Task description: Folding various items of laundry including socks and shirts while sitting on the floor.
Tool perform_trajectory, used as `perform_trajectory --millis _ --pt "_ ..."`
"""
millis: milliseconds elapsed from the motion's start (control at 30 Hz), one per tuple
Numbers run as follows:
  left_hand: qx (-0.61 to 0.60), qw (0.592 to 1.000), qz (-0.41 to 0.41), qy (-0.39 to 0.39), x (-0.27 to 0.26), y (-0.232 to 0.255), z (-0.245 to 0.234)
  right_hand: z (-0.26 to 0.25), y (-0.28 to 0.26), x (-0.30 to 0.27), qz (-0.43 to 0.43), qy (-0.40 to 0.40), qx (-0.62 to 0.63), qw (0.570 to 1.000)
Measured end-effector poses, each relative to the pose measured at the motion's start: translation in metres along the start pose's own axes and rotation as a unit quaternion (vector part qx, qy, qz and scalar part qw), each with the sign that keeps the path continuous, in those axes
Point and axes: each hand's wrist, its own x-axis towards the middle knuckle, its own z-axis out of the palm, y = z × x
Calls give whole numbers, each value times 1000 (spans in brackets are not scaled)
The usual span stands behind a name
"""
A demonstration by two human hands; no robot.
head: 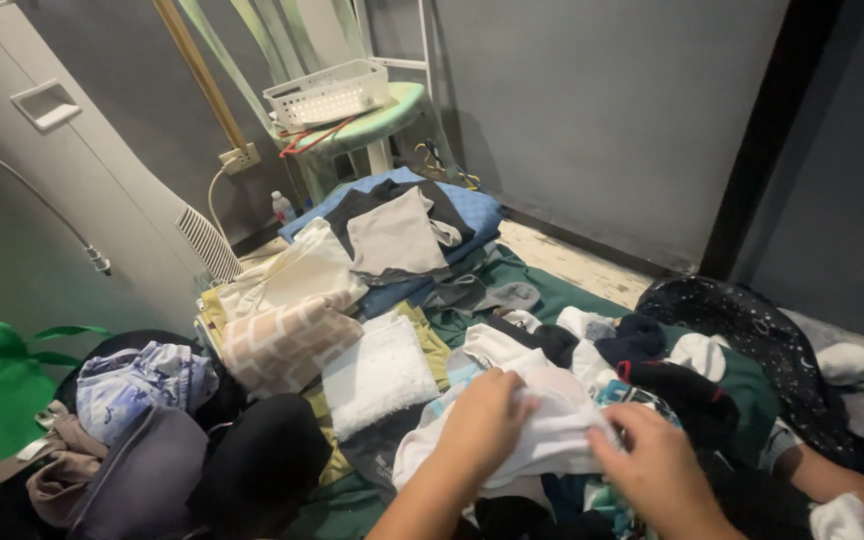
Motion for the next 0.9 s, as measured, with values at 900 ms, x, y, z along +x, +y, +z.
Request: perform_trajectory --millis 900 --pt "210 923 -21 323 59 -112 -40 76 84 134 92 -211 77 970"
